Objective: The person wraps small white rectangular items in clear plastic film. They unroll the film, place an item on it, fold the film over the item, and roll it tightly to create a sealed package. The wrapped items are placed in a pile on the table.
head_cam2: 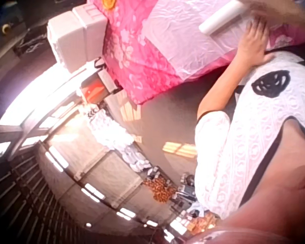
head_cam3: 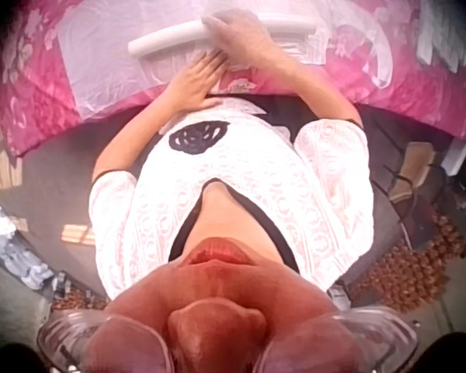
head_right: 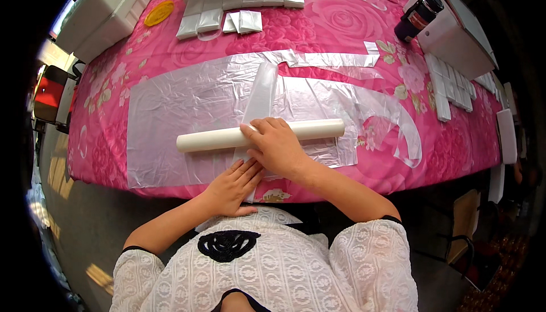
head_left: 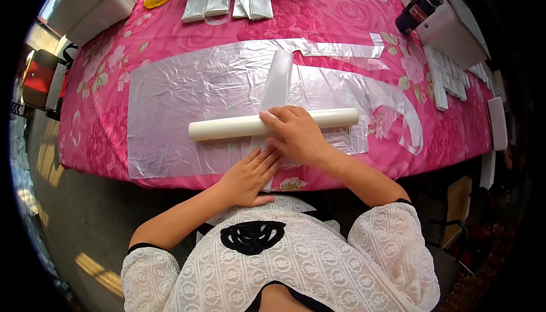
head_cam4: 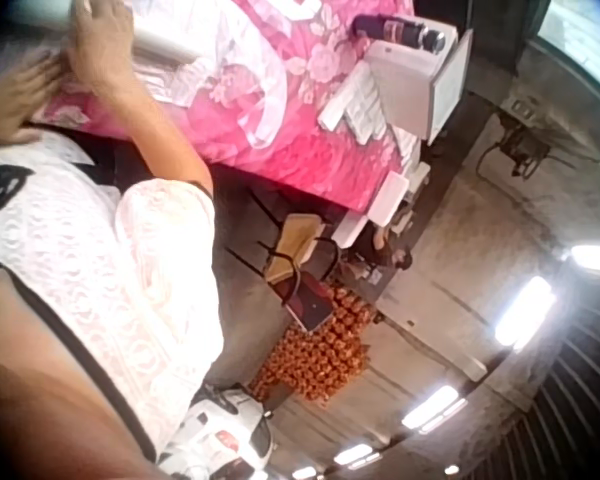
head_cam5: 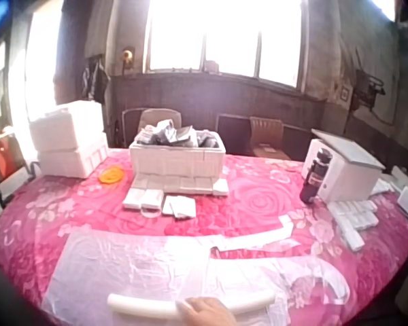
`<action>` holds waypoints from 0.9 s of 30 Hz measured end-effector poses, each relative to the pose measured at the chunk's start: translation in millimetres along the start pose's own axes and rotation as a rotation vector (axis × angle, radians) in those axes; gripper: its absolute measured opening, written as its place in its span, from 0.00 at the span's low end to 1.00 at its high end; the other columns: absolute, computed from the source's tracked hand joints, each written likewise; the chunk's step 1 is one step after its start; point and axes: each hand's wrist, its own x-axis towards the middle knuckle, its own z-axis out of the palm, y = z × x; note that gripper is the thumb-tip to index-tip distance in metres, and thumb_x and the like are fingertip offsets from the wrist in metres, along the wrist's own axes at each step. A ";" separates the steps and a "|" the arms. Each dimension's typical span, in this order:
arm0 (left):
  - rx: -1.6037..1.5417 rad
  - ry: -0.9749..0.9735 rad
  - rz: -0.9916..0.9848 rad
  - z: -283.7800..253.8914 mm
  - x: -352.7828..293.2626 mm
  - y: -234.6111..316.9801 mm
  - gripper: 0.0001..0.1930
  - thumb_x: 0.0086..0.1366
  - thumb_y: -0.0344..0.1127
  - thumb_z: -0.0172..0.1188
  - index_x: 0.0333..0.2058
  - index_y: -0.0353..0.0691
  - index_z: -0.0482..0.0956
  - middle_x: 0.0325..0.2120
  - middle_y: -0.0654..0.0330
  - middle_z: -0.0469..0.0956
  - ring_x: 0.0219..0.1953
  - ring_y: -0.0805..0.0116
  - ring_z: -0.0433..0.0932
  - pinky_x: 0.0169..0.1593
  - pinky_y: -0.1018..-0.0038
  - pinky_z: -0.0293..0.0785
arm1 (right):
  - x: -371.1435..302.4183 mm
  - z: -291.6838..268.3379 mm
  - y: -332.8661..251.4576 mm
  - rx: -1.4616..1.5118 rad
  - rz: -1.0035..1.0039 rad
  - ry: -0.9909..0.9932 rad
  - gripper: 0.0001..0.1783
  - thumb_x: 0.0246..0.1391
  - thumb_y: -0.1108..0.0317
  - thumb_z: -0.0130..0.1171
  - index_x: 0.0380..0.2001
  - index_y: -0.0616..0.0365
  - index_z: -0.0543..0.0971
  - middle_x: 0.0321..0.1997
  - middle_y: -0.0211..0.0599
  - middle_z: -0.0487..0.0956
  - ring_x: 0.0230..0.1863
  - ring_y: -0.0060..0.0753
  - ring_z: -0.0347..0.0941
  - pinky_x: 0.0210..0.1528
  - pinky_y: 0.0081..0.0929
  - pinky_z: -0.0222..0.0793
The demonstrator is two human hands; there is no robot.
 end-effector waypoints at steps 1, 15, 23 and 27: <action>0.009 0.010 -0.009 0.7 0.4 2.4 0.43 0.54 0.62 0.47 0.56 0.28 0.56 0.60 0.43 0.52 0.63 0.51 0.49 0.63 0.59 0.42 | -8.5 3.6 -1.2 -0.079 -0.017 0.025 0.24 0.41 0.66 0.61 0.46 0.53 0.73 0.44 0.38 0.72 0.46 0.42 0.68 0.47 0.35 0.64; -0.126 -0.043 0.120 -10.7 -4.6 -24.8 0.43 0.48 0.51 0.59 0.59 0.34 0.53 0.61 0.47 0.49 0.64 0.54 0.48 0.64 0.58 0.43 | -50.8 -59.6 72.9 -0.193 0.335 0.269 0.23 0.45 0.69 0.58 0.48 0.57 0.72 0.41 0.40 0.74 0.41 0.44 0.68 0.45 0.35 0.64; 0.131 0.144 -0.053 21.2 4.2 20.9 0.27 0.53 0.30 0.46 0.55 0.40 0.62 0.58 0.48 0.57 0.61 0.55 0.55 0.62 0.58 0.49 | -27.7 -5.2 4.2 -0.135 0.030 0.044 0.26 0.39 0.73 0.59 0.47 0.50 0.73 0.45 0.33 0.75 0.46 0.40 0.68 0.51 0.35 0.62; 0.147 0.187 -0.038 27.7 1.7 22.3 0.26 0.55 0.33 0.45 0.56 0.41 0.61 0.59 0.49 0.57 0.61 0.56 0.55 0.62 0.60 0.49 | 17.5 -0.3 35.5 -0.173 0.024 0.092 0.24 0.42 0.73 0.58 0.47 0.51 0.74 0.44 0.33 0.75 0.46 0.39 0.68 0.51 0.34 0.62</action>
